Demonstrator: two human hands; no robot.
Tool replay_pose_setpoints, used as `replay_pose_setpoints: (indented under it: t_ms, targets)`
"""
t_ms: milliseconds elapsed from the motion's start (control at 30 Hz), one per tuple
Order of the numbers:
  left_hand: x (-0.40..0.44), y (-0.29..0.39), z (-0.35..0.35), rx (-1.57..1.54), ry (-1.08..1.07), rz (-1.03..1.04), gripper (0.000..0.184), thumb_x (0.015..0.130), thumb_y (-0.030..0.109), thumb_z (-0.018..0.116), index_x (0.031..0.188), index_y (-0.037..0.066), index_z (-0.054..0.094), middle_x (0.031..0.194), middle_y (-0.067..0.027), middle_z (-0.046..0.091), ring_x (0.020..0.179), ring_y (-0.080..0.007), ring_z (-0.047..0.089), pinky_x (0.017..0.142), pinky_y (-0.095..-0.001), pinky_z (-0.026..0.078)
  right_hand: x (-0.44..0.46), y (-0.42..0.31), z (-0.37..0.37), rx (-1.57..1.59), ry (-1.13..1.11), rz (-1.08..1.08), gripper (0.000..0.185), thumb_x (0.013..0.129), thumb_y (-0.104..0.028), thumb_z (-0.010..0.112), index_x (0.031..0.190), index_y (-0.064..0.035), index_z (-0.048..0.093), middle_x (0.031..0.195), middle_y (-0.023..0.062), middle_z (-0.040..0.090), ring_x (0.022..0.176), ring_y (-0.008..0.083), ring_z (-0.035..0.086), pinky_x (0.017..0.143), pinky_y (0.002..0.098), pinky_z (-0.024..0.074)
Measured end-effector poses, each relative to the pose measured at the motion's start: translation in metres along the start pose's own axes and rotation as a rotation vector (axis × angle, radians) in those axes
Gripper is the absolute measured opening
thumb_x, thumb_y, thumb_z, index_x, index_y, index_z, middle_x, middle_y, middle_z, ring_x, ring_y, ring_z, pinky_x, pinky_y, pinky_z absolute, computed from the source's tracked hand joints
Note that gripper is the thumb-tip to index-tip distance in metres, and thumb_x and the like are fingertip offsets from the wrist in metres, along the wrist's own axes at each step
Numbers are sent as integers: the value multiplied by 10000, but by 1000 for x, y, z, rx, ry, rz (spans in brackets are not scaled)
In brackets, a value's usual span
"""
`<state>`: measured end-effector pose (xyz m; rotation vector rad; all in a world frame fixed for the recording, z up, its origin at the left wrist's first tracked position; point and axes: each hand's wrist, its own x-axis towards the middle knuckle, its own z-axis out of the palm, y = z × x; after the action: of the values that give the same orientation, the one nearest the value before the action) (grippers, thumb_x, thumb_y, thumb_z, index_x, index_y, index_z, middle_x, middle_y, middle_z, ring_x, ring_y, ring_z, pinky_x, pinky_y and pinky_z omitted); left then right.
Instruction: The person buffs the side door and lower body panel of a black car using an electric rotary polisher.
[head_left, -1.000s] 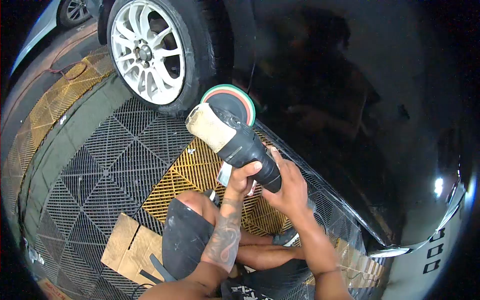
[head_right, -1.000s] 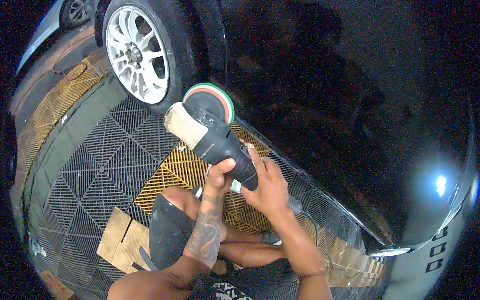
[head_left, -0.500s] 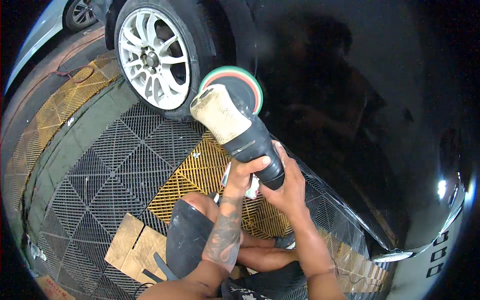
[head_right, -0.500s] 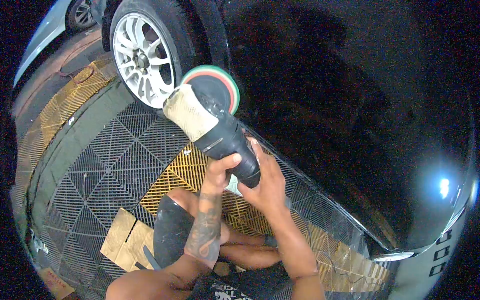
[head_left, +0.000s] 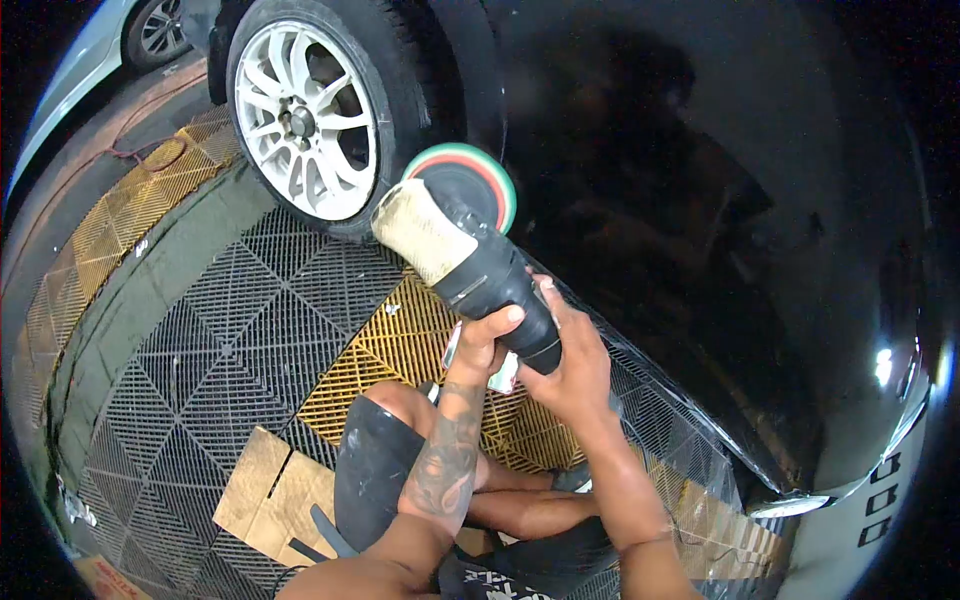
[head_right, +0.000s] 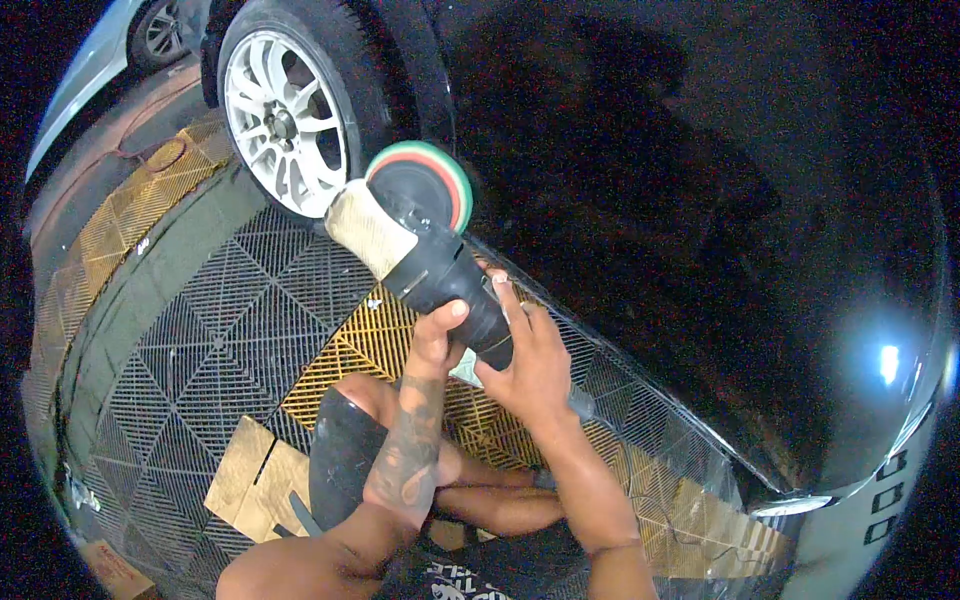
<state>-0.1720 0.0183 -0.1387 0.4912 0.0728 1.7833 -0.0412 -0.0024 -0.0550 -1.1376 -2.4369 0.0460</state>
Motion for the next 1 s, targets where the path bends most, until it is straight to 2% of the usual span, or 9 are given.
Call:
replay_pose_setpoints:
  t_ms: [133,333,433,533,600,633,767,867,1000]
  targets:
    - [2,6,2,12,-32,9,665,754,264,781,1311,6,525,1210,-157,646,1105,-281,648,1013,-426,518,5,-8,-4,13,40,18,1062,622,-169,837,1572,-212,365,1082,169,595,988,383,625,852,469,550]
    - [-12,-14,-24,-115,82,-70,667,757,279,778,1310,7,521,1189,-176,639,1094,-295,649,1013,-443,523,-4,-9,2,-73,-99,82,1047,613,-196,833,1557,-209,380,1084,172,599,1002,391,627,858,479,552]
    - [-6,-16,-16,-93,19,-59,664,755,273,777,1313,19,522,1211,-163,631,1100,-291,644,1016,-442,521,-4,1,1,-70,-34,55,1031,606,-201,825,1546,-205,399,1067,167,596,995,390,630,877,481,552]
    - [-6,-19,-3,28,-46,-83,675,742,244,786,1324,28,519,1228,-140,623,1122,-277,628,1035,-429,500,-13,20,2,-23,83,42,991,600,-186,817,1516,-176,438,1133,174,624,1050,391,632,931,470,541]
    - [-14,-37,-6,222,3,-20,617,749,188,803,1285,9,554,1160,-110,656,1076,-236,636,1005,-381,497,-26,40,10,160,156,30,962,589,-182,819,1485,-144,470,1232,180,638,1107,384,633,975,460,523]
    - [-20,-51,-14,276,-11,-65,600,756,157,796,1289,10,561,1187,-103,646,1095,-231,621,1019,-369,474,-37,53,15,213,141,70,949,583,-182,822,1469,-125,483,1296,182,634,1149,383,628,1008,450,508]
    - [-48,-98,6,367,-43,-142,590,769,128,798,1307,2,590,1250,-100,637,1142,-218,616,1039,-374,469,-89,91,5,240,162,148,944,588,-192,823,1464,-100,483,1283,184,647,1133,382,643,1001,446,519]
    - [-77,-150,31,410,-32,-198,629,767,158,855,1316,8,587,1257,-83,624,1150,-200,601,1031,-360,481,-137,121,-28,174,71,201,944,598,-203,825,1469,-84,482,1316,183,641,1157,372,644,1023,441,511]
    - [-116,-220,61,483,-116,-322,682,734,190,905,1303,-2,583,1237,-93,637,1127,-208,619,1022,-366,493,-220,160,-52,122,175,292,1019,547,-197,862,1475,-54,466,1354,198,629,1219,375,625,1049,437,494]
